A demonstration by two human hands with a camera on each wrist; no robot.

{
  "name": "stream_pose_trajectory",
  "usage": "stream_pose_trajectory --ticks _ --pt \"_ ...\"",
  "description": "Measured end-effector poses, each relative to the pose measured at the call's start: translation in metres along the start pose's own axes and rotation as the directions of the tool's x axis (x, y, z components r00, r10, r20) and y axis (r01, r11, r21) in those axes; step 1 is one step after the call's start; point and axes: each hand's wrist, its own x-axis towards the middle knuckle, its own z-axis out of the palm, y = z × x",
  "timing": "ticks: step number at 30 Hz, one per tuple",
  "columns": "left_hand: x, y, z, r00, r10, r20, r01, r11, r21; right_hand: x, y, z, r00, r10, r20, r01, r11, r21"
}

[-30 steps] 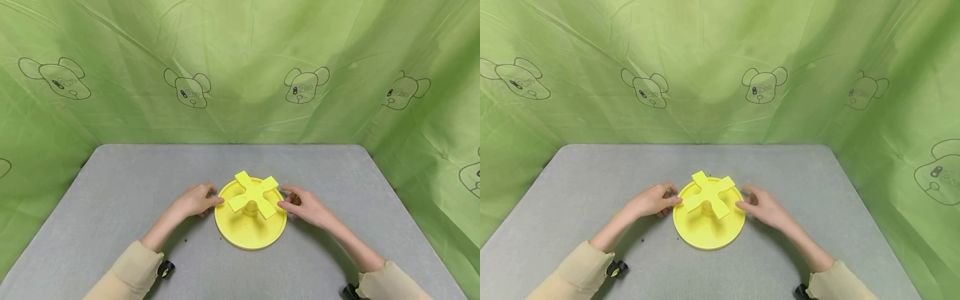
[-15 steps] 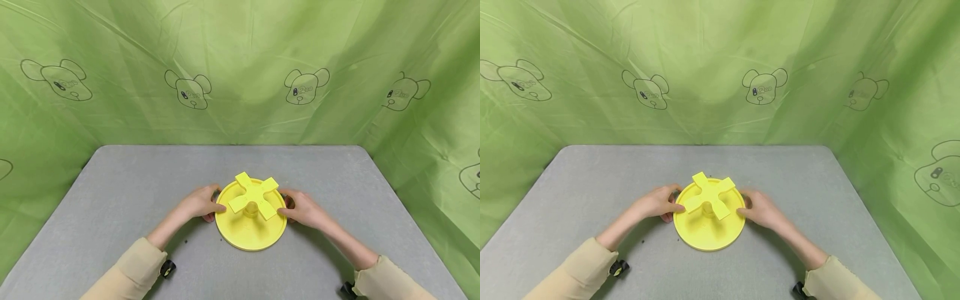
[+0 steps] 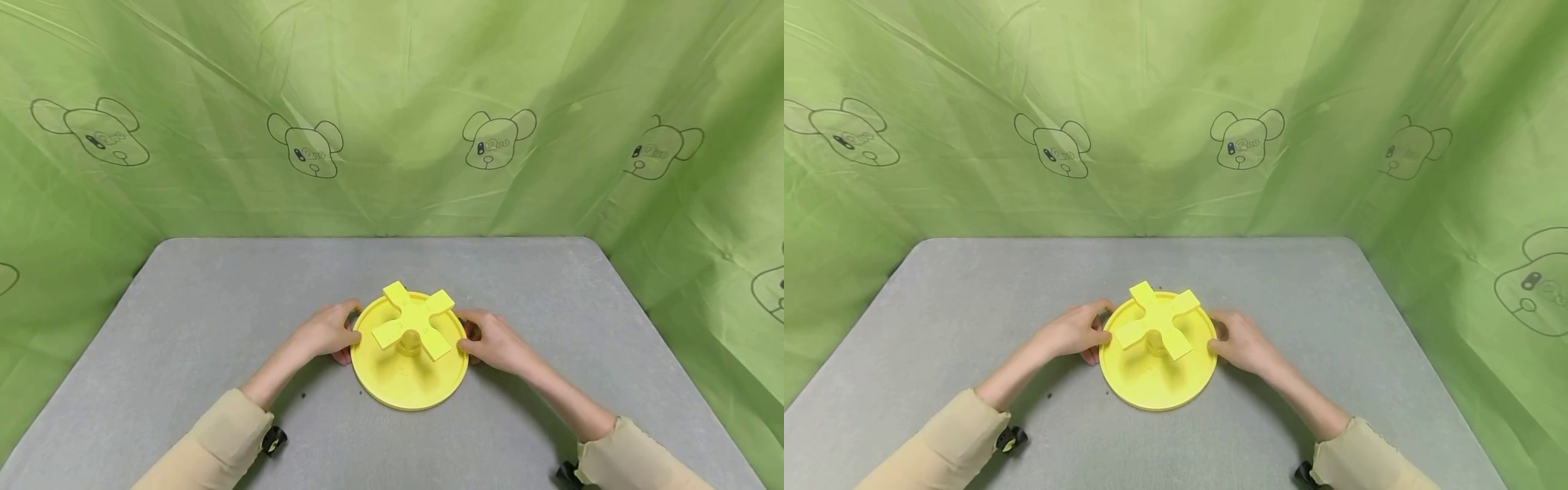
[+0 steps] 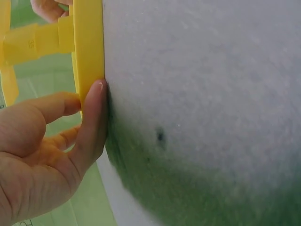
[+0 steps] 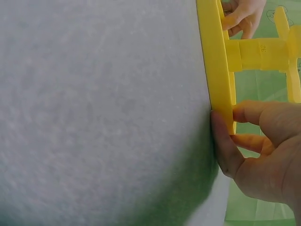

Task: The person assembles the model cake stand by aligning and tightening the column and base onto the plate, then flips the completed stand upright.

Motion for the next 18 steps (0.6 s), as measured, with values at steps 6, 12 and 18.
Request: stream_pose_trajectory --ticks 6,12,18 --pt "-0.0003 -0.0006 0.0009 1.000 0.029 -0.001 -0.029 1.000 -0.010 -0.0002 0.0018 0.0010 1.000 -0.003 -0.011 0.003 1.000 0.029" --pt "-0.0010 0.0001 0.0009 0.999 0.046 0.004 -0.046 0.999 0.023 0.0000 0.0010 -0.0005 1.000 -0.003 0.000 0.003 0.999 0.053" --pt "-0.0017 0.0034 -0.0016 0.999 0.042 0.013 -0.043 0.999 0.028 0.0000 -0.0025 -0.0064 0.999 -0.011 0.035 0.007 0.993 0.116"
